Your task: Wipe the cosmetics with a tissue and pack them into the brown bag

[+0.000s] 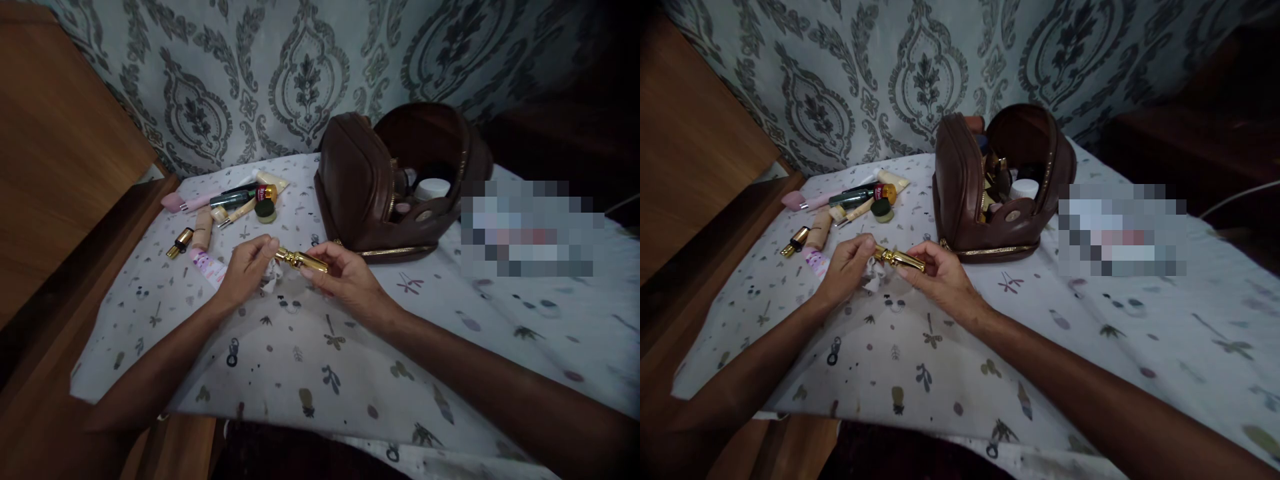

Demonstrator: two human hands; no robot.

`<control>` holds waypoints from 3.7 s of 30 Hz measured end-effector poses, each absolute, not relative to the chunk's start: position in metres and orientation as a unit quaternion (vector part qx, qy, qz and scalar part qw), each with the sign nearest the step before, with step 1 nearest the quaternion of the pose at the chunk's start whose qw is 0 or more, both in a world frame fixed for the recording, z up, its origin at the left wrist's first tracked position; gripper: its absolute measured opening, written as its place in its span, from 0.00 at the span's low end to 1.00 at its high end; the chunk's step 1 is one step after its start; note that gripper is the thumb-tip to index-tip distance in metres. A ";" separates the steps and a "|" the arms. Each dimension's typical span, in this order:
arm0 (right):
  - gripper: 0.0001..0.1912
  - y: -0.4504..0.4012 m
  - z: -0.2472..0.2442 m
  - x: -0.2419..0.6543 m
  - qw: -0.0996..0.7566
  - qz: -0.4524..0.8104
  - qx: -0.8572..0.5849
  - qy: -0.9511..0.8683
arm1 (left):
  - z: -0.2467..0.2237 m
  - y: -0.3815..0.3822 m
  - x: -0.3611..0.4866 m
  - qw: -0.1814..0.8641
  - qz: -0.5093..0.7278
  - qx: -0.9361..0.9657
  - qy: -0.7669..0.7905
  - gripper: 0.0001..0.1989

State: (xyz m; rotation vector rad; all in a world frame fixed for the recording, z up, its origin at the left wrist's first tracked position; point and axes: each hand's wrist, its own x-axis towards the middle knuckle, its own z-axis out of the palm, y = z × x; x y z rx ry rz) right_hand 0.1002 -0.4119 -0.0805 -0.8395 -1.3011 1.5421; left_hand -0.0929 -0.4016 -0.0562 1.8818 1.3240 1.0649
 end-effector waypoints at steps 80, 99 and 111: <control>0.25 -0.418 -0.075 0.104 0.192 0.853 -0.274 -0.401 | -0.048 -0.418 -0.097 0.044 0.407 0.842 0.352 0.19; 0.27 -0.416 -0.089 0.095 0.387 0.703 -0.309 -0.511 | -0.068 -0.432 -0.061 0.416 0.421 0.696 0.408 0.25; 0.13 -0.422 -0.071 0.105 0.421 0.469 -0.403 -0.664 | -0.066 -0.424 -0.072 0.339 0.416 0.725 0.431 0.15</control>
